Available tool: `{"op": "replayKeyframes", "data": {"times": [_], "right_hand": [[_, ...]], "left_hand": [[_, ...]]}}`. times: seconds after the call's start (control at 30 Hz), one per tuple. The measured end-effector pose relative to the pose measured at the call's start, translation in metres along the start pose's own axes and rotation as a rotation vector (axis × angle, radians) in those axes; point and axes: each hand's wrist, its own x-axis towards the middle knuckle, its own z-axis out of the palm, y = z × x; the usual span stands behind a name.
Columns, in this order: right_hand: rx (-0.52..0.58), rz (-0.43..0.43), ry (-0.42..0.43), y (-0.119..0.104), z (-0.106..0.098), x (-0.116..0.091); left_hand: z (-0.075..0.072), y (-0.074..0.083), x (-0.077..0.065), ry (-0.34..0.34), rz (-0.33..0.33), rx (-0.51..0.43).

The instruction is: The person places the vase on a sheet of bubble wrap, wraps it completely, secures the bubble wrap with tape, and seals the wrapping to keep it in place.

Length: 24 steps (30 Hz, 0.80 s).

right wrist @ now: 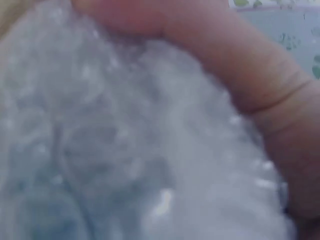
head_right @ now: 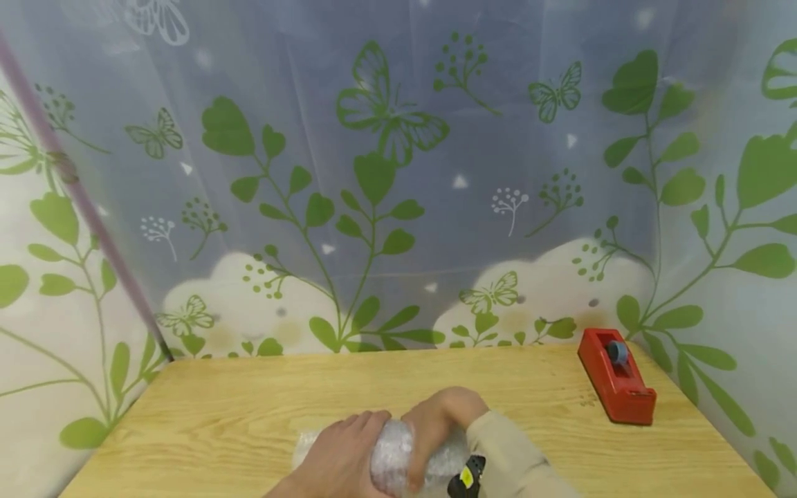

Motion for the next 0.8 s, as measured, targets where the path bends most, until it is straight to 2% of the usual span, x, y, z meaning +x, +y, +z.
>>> {"op": "replayKeyframes", "data": {"times": [0.07, 0.17, 0.4, 0.53, 0.7, 0.8], "right_hand": [[0.075, 0.004, -0.074, 0.003, -0.003, 0.002], [0.149, 0.008, -0.133, 0.008, -0.005, 0.004], [0.203, -0.025, -0.170, 0.010, -0.007, 0.008], [0.257, -0.038, -0.194, 0.011, -0.007, 0.008], [0.252, -0.028, -0.145, 0.012, -0.005, 0.005], [0.193, -0.026, -0.050, 0.012, -0.002, 0.000]], "left_hand": [[0.000, 0.000, 0.000, -0.010, -0.002, -0.017], [-0.001, -0.001, 0.000, -0.034, -0.006, -0.050], [-0.002, -0.005, -0.001, -0.077, 0.003, -0.132], [-0.003, -0.004, 0.000, -0.096, -0.028, -0.175], [-0.005, -0.001, 0.002, -0.134, -0.074, -0.185], [-0.007, 0.000, 0.003, -0.136, -0.063, -0.145]]}}
